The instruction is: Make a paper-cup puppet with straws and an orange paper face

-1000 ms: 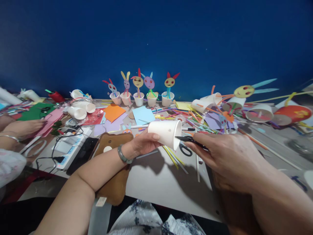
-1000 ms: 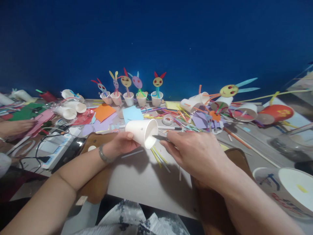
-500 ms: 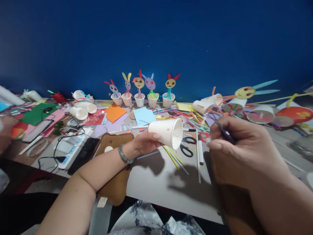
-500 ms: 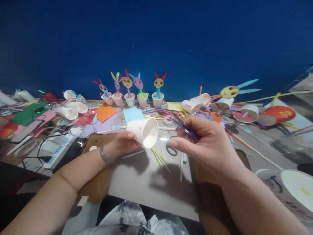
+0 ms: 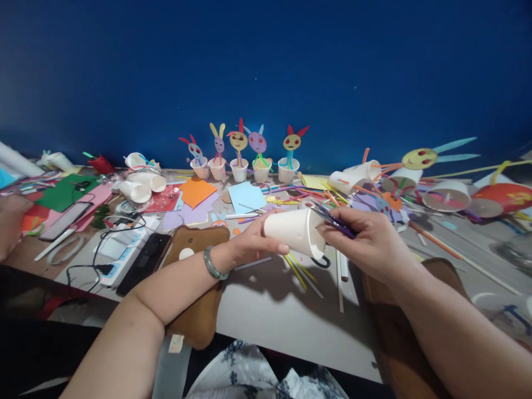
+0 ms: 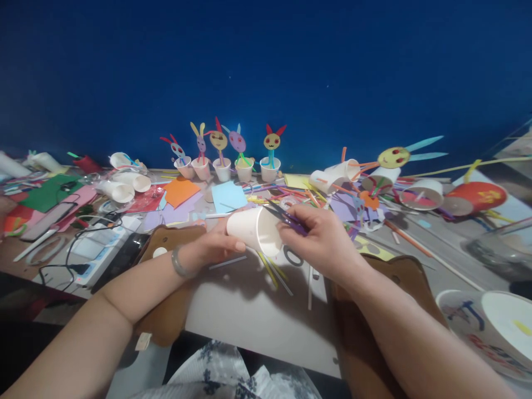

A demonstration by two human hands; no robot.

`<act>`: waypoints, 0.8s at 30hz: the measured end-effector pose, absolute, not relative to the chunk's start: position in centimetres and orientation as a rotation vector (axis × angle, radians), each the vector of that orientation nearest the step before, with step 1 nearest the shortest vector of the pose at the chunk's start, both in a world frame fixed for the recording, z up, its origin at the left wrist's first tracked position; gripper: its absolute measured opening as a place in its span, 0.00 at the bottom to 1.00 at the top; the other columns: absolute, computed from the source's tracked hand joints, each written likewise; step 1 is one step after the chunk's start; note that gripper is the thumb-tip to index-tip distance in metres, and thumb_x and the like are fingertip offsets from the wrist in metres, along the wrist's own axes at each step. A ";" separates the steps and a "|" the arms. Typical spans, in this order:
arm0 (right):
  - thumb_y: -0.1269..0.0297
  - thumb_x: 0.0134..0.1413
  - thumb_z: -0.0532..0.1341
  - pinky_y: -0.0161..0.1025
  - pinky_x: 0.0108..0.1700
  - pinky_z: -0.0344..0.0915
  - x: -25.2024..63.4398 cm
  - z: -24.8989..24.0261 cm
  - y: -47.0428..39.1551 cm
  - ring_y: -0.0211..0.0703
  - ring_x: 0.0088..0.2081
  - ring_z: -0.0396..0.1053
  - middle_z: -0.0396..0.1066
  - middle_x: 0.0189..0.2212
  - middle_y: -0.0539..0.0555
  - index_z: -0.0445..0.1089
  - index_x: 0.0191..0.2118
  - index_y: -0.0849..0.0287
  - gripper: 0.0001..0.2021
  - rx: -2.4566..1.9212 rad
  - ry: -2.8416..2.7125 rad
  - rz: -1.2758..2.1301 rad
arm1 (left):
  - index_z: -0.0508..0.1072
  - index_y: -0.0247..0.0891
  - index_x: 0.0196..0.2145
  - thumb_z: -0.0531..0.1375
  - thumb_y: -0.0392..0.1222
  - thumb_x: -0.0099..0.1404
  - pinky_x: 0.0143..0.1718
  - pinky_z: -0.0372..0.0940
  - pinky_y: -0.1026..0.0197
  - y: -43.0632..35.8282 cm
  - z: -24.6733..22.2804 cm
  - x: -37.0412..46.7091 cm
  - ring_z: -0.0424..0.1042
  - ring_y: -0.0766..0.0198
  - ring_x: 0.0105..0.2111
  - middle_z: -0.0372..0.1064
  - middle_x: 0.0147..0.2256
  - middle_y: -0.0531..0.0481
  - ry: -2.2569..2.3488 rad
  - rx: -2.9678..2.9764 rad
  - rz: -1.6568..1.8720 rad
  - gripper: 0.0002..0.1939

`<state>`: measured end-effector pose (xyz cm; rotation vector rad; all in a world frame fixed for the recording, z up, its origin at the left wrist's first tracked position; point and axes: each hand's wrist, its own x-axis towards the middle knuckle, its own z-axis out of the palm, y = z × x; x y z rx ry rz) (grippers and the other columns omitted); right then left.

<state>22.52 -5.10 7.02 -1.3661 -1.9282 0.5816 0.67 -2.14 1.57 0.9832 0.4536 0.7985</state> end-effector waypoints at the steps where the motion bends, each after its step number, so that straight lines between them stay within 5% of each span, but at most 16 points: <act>1: 0.60 0.54 0.60 0.35 0.24 0.52 22.6 7.0 -5.0 0.36 0.22 0.54 0.57 0.18 0.46 0.61 0.22 0.55 0.12 -1.373 -1.925 0.563 | 0.72 0.40 0.49 0.78 0.41 0.40 0.40 0.67 0.60 -2.2 1.7 0.6 0.74 0.61 0.37 0.74 0.39 0.49 0.479 0.998 0.808 0.38; 7: 0.61 0.51 0.59 0.36 0.25 0.53 22.5 6.7 -4.7 0.36 0.23 0.55 0.57 0.18 0.46 0.61 0.22 0.55 0.10 -1.348 -1.977 0.535 | 0.72 0.41 0.47 0.78 0.50 0.42 0.39 0.67 0.61 -2.0 1.9 0.4 0.73 0.61 0.39 0.72 0.43 0.48 0.453 1.058 0.816 0.36; 15: 0.60 0.51 0.61 0.35 0.25 0.53 21.6 6.1 -4.8 0.35 0.23 0.56 0.58 0.18 0.46 0.61 0.21 0.56 0.13 -1.312 -2.049 0.606 | 0.75 0.37 0.40 0.80 0.43 0.40 0.41 0.68 0.59 -2.3 2.0 0.8 0.74 0.61 0.36 0.74 0.35 0.49 0.448 1.280 0.557 0.30; 24: 0.40 0.55 0.64 0.37 0.27 0.58 22.7 7.0 -4.4 0.39 0.25 0.60 0.64 0.23 0.48 0.67 0.30 0.55 0.21 -1.304 -1.839 0.542 | 0.76 0.40 0.50 0.80 0.43 0.42 0.50 0.67 0.57 -2.2 1.2 0.7 0.74 0.56 0.46 0.76 0.44 0.46 0.480 1.144 0.832 0.36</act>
